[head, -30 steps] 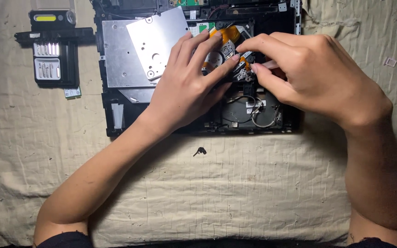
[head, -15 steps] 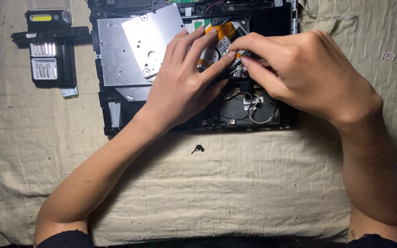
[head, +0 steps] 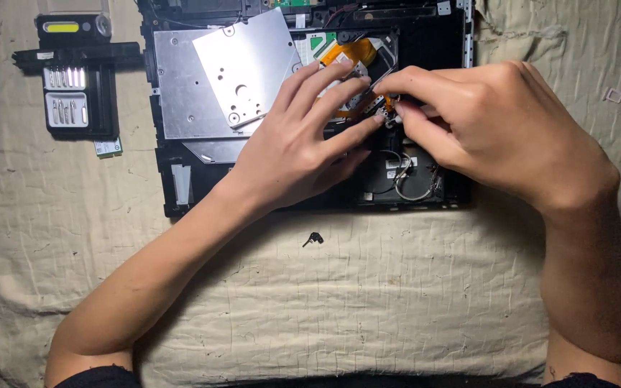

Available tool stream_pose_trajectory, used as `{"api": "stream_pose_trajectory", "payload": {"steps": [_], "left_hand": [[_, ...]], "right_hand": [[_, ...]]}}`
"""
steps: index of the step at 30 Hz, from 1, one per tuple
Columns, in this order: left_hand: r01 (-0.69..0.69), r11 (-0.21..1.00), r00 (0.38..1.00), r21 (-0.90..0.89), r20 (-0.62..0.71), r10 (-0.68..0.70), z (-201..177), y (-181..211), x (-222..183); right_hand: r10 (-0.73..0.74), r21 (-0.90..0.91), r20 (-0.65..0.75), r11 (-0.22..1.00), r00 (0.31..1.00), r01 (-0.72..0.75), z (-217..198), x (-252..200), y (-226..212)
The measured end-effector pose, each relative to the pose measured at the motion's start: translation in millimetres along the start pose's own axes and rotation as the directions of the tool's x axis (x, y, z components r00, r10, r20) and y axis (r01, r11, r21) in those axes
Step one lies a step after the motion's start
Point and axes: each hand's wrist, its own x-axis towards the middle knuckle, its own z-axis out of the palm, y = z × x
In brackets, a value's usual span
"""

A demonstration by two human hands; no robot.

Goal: Connecting internal ribbon cables and removing the optical drive from a laptop chassis.

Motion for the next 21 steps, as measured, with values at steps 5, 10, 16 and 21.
{"api": "stream_pose_trajectory", "payload": {"steps": [5, 10, 16, 21], "left_hand": [[0.002, 0.999, 0.998, 0.035, 0.065, -0.004, 1, -1, -2], [0.0, 0.999, 0.998, 0.038, 0.056, -0.002, 0, -1, -2], [0.01, 1.0, 0.998, 0.025, 0.065, -0.011, -2, -2, 0], [0.015, 1.0, 0.999, -0.006, 0.046, -0.015, 0, -1, -2]], "right_hand": [[-0.036, 0.021, 0.02, 0.999, 0.999, 0.035, -2, 1, -2], [-0.061, 0.076, 0.081, 0.996, 0.995, 0.055, -6, 2, -1], [-0.062, 0.134, 0.12, 0.99, 0.991, 0.046, -8, 4, 4], [-0.032, 0.165, 0.147, 0.986, 0.989, 0.008, -10, 1, 3]]}}
